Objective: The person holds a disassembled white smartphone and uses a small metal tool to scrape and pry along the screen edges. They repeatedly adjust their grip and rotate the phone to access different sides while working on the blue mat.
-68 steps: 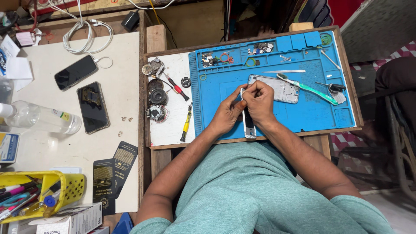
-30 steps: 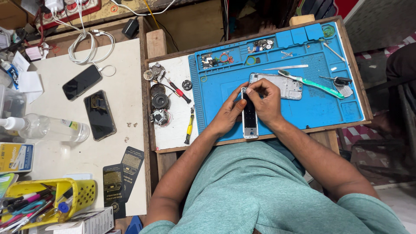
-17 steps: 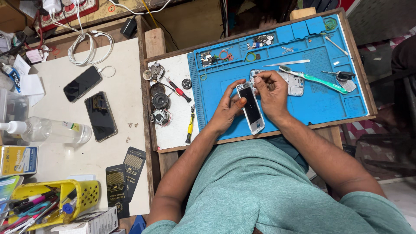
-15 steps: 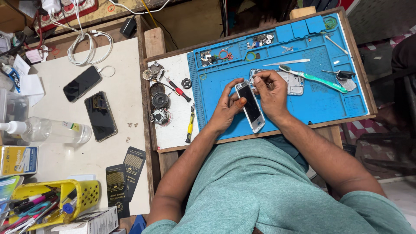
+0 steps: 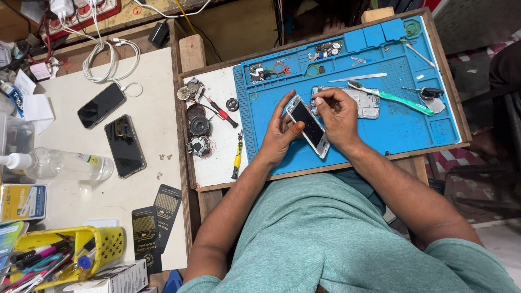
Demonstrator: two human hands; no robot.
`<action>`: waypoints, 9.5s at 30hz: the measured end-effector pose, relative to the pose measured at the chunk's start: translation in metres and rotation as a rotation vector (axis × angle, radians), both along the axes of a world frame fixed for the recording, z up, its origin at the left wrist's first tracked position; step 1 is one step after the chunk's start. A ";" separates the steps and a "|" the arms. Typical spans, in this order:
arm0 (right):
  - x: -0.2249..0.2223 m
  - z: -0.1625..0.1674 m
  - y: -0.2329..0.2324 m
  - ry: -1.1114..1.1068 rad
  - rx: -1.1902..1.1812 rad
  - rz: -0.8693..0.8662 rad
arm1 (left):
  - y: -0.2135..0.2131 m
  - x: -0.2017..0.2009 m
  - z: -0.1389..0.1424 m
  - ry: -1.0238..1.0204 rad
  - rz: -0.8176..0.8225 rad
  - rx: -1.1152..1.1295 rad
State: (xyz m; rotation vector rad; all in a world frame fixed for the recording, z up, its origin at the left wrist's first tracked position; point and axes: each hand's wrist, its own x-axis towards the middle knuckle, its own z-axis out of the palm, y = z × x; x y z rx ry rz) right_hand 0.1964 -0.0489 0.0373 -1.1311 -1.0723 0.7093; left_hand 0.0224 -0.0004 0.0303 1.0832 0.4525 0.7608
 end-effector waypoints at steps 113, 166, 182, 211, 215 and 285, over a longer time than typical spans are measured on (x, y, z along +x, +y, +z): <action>0.002 -0.003 -0.003 -0.234 0.020 -0.006 | 0.002 -0.003 -0.002 0.031 0.083 0.141; -0.006 0.011 -0.005 -0.205 0.006 -0.012 | 0.009 -0.002 -0.003 -0.120 0.448 0.019; 0.002 -0.001 0.006 0.203 -0.025 0.101 | 0.001 -0.011 0.016 -0.305 0.217 0.068; 0.005 -0.005 0.000 -0.006 0.173 0.137 | 0.006 -0.009 -0.024 -0.195 -0.508 -0.461; 0.006 -0.002 0.002 0.171 0.074 -0.003 | 0.008 -0.007 -0.022 -0.192 -0.385 -0.424; 0.003 -0.001 0.001 -0.028 0.044 0.083 | 0.009 -0.002 -0.021 -0.144 -0.245 -0.362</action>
